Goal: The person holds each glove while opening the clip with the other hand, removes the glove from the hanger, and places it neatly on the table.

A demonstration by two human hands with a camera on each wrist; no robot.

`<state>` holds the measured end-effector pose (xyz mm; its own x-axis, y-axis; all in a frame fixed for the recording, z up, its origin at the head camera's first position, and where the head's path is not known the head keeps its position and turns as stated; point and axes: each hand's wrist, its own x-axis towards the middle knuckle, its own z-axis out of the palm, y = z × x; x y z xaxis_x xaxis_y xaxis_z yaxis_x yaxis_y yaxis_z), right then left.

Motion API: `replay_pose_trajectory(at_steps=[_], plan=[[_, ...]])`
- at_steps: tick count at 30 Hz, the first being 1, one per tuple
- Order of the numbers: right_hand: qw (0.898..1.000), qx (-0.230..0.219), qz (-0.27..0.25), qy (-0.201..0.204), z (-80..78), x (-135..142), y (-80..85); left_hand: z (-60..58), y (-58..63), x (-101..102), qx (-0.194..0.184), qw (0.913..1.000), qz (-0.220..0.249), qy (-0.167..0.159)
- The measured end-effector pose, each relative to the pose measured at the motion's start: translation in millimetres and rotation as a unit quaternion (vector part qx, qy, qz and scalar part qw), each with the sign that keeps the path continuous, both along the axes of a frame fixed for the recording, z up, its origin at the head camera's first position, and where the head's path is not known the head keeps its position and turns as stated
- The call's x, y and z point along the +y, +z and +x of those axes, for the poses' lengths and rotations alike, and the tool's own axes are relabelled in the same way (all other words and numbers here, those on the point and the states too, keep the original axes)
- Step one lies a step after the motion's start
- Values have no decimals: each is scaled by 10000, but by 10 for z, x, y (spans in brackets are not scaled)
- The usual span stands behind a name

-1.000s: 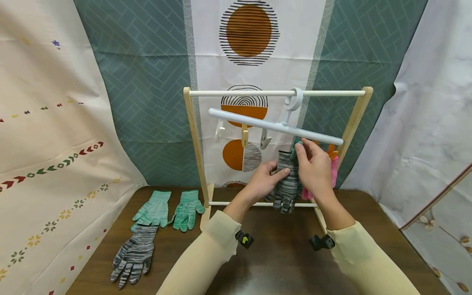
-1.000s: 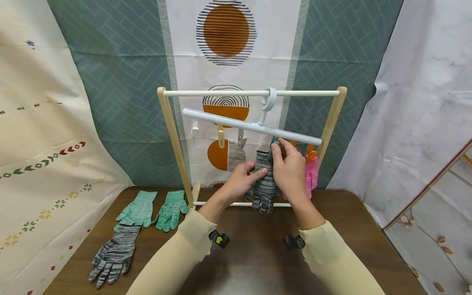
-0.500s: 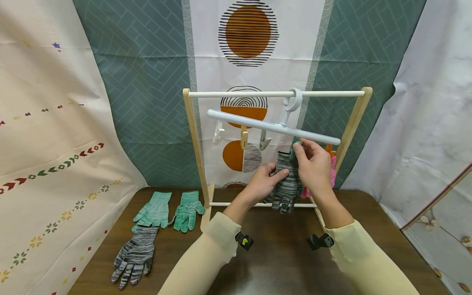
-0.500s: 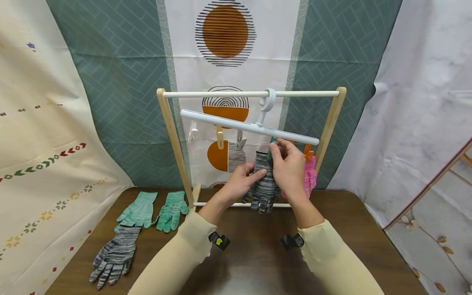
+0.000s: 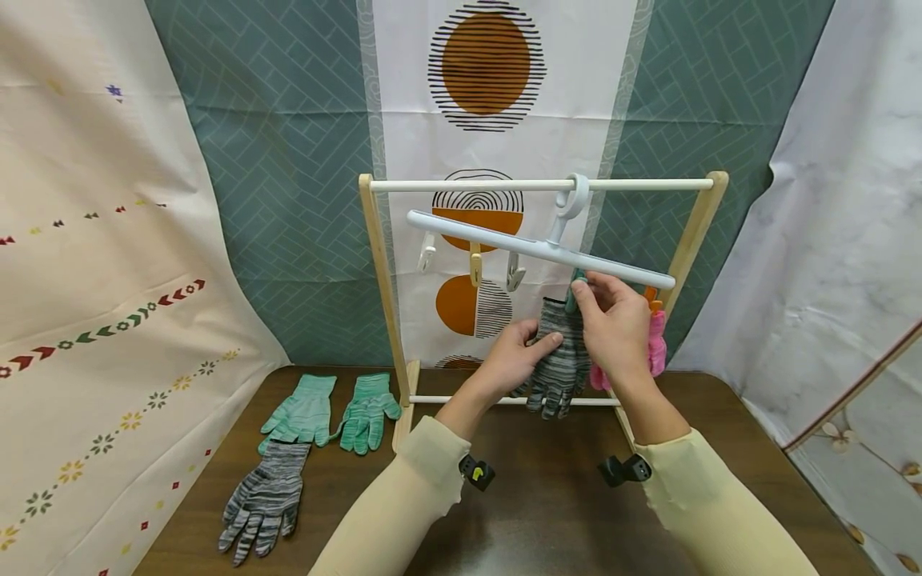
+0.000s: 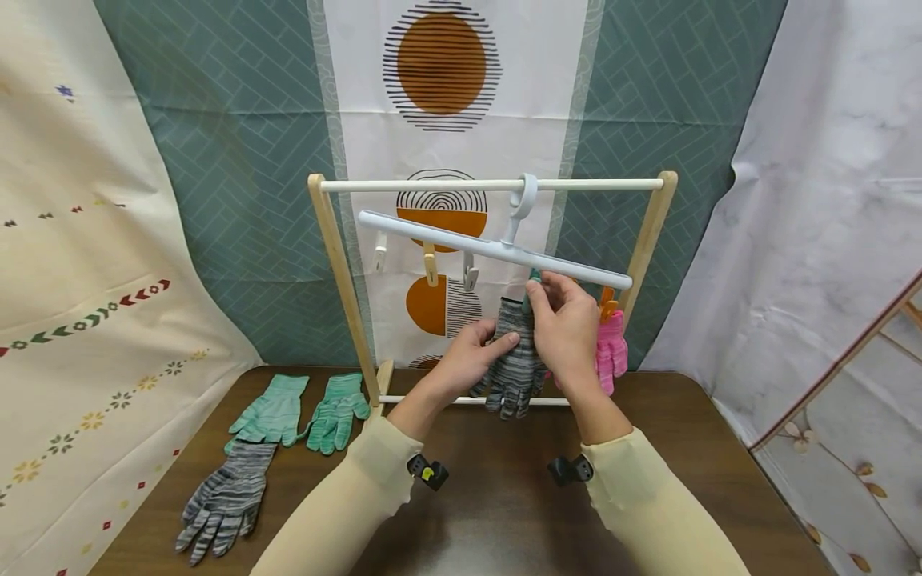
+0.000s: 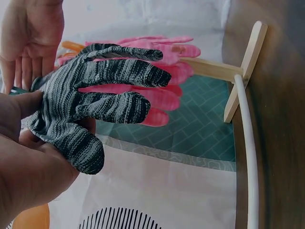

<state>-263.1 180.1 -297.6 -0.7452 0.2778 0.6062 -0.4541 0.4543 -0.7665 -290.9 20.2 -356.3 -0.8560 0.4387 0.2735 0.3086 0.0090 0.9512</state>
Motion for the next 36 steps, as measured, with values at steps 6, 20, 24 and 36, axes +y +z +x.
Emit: replay_pose_trajectory(at_steps=[6,20,24,36], plan=[[9999,17,49,-109,-3,8,-3,9,-42,-9,5,9999,-88,79],[9999,50,-6,-107,0,8,-12,36,-115,-108,48,9999,-147,-38],[9999,68,-14,-85,1,9,-14,45,-172,-170,107,9997,-207,-21],[9997,222,57,58,14,17,-64,117,-321,-389,280,9968,-566,485]])
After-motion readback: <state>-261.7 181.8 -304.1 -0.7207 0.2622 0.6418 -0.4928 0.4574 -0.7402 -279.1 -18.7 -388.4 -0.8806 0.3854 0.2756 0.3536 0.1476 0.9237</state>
